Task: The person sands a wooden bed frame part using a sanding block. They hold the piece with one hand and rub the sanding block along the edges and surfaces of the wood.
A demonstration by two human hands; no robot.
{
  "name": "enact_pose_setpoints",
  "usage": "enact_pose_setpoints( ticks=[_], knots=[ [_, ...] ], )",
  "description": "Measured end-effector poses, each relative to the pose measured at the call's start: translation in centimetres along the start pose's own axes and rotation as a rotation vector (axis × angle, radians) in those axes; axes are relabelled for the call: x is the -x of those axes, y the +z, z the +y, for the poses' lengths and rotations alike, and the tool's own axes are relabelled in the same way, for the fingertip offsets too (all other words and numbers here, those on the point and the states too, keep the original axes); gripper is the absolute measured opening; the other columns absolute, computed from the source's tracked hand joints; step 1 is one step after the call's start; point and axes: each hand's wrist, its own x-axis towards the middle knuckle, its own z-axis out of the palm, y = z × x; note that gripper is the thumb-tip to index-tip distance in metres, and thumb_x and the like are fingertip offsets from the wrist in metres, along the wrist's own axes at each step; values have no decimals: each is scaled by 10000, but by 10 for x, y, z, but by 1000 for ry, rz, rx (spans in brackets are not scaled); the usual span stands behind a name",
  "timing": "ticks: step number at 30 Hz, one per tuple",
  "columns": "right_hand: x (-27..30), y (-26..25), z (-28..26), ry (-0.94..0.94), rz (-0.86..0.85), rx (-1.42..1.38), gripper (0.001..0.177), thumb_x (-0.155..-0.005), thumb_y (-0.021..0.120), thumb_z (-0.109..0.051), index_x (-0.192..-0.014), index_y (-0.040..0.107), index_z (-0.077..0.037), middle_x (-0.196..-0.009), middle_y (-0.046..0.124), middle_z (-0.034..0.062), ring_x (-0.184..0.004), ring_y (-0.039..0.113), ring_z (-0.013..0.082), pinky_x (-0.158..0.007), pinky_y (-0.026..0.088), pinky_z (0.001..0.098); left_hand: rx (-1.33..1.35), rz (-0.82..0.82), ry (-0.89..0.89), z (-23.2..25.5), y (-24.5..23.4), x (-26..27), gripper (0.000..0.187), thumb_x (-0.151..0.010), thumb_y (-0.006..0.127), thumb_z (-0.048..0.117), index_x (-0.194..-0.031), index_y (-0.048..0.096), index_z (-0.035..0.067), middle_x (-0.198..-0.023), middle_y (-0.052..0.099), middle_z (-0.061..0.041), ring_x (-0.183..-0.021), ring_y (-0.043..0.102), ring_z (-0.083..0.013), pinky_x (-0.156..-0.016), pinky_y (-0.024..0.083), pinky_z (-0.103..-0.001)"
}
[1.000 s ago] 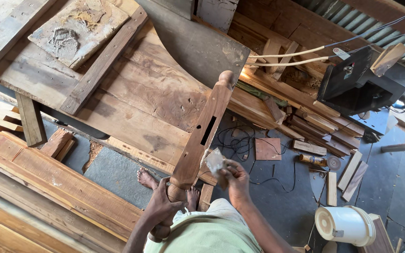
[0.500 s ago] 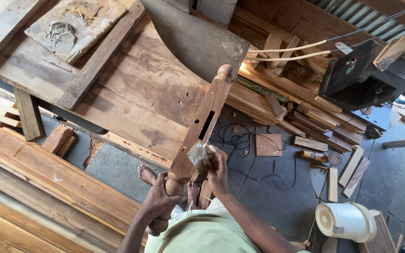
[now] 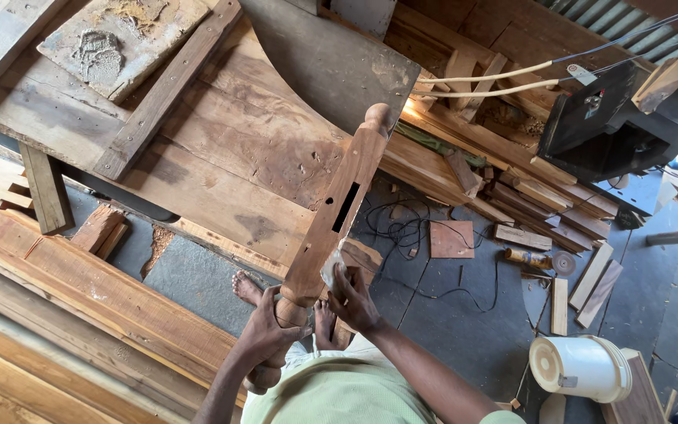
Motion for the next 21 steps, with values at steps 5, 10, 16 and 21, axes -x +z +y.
enact_pose_setpoints(
  ticks=[5, 10, 16, 21],
  knots=[
    [26, -3, 9, 27, -106, 68, 873, -859, 764, -36, -1616, 353, -173, -1163, 477, 158, -956, 559, 279, -733, 555, 401, 10, 7, 23, 3, 0, -2, 986, -594, 917, 262, -1407, 397, 59, -1187, 702, -211, -1075, 733, -294, -953, 592, -385],
    [50, -16, 5, 231, -257, 45, 774, -938, 663, -28, -1625, 327, -150, -1206, 485, 150, -934, 563, 228, -705, 586, 383, -5, 3, -2, 0, 1, 0, 966, -598, 928, 268, -1390, 413, 67, -1202, 689, -212, -1103, 721, -291, -983, 580, -398],
    [44, -37, -2, 618, 142, -429, 389, -1063, 498, -79, -1441, 488, 13, -1191, 591, 97, -1004, 579, 148, -881, 532, 330, -5, 26, 38, -2, 0, 3, 984, -608, 933, 258, -1406, 396, 56, -1167, 696, -207, -1062, 723, -284, -935, 584, -387],
    [24, -53, -24, 752, 505, -1014, 323, -1011, 492, -103, -1309, 557, 3, -1159, 643, 75, -1036, 633, 145, -935, 537, 342, -20, 22, -9, 0, 1, 0, 980, -607, 919, 225, -1423, 401, 65, -1121, 726, -195, -1004, 746, -274, -906, 597, -366]
  ],
)
